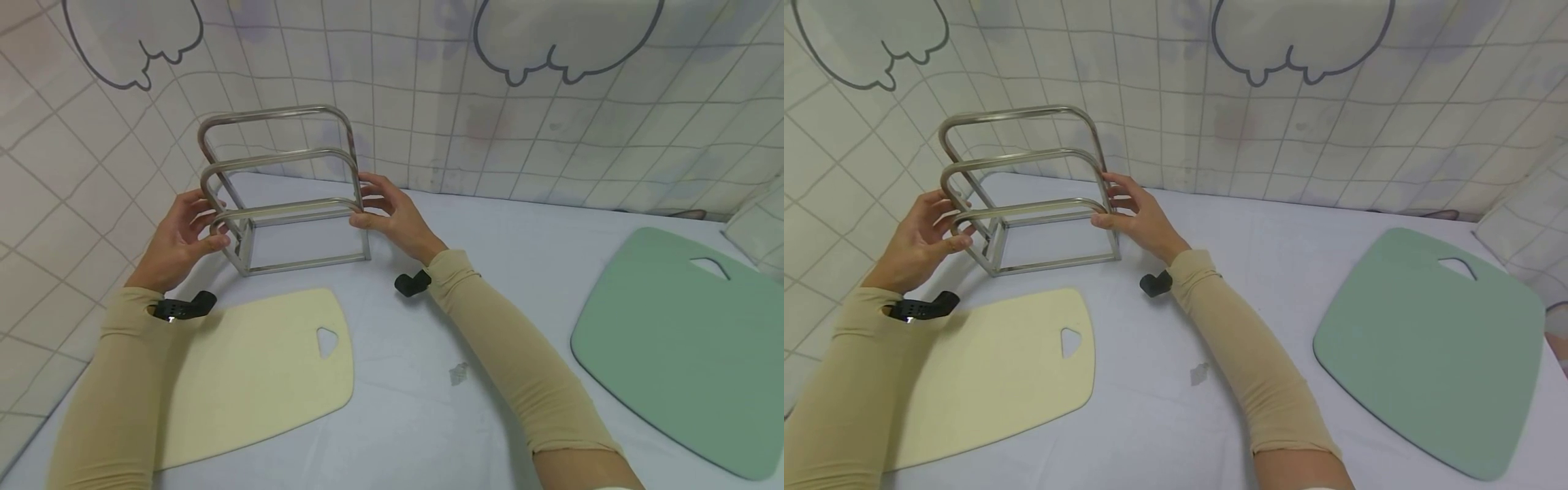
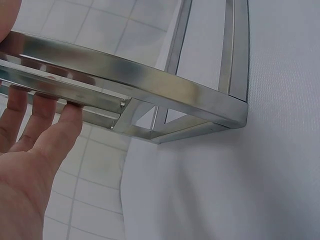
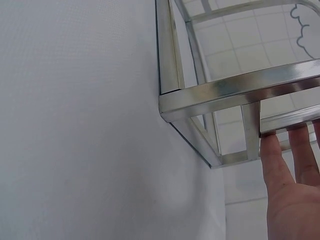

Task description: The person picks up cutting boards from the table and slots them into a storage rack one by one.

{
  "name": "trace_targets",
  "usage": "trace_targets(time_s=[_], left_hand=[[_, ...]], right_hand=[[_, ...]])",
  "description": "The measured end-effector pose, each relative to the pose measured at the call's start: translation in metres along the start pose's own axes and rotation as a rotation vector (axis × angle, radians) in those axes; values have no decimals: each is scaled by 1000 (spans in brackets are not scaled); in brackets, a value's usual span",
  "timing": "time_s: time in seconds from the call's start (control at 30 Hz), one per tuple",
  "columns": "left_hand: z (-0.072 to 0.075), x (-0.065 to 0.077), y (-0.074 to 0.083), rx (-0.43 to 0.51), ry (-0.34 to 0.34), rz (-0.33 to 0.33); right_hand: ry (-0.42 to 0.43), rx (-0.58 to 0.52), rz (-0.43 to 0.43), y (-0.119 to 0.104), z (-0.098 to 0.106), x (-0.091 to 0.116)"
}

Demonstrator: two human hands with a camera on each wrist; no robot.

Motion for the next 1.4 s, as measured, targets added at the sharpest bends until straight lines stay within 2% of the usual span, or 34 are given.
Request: trace_targets(time_s=[0.27,0.8,1.4], left_hand=[[-3,-2,0,-21,-14,-5],[-11,-6,-2,25,-20,-37],[-14,-9,-1,-61,-16,5]], right_hand=[[9,0,-12,1,4,3],[19,2,-15,4,8,8],[37,20,-7,3,14,11]])
Point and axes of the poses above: each hand's wrist, its own x-axis away from the middle knuckle, its own z-axis out of the back of the hand, y = z × x, the point moved 6 cm from there along -x, towards the middle knuckle, and after that the axes turned 1 degree about x, right-handed, at the moved point
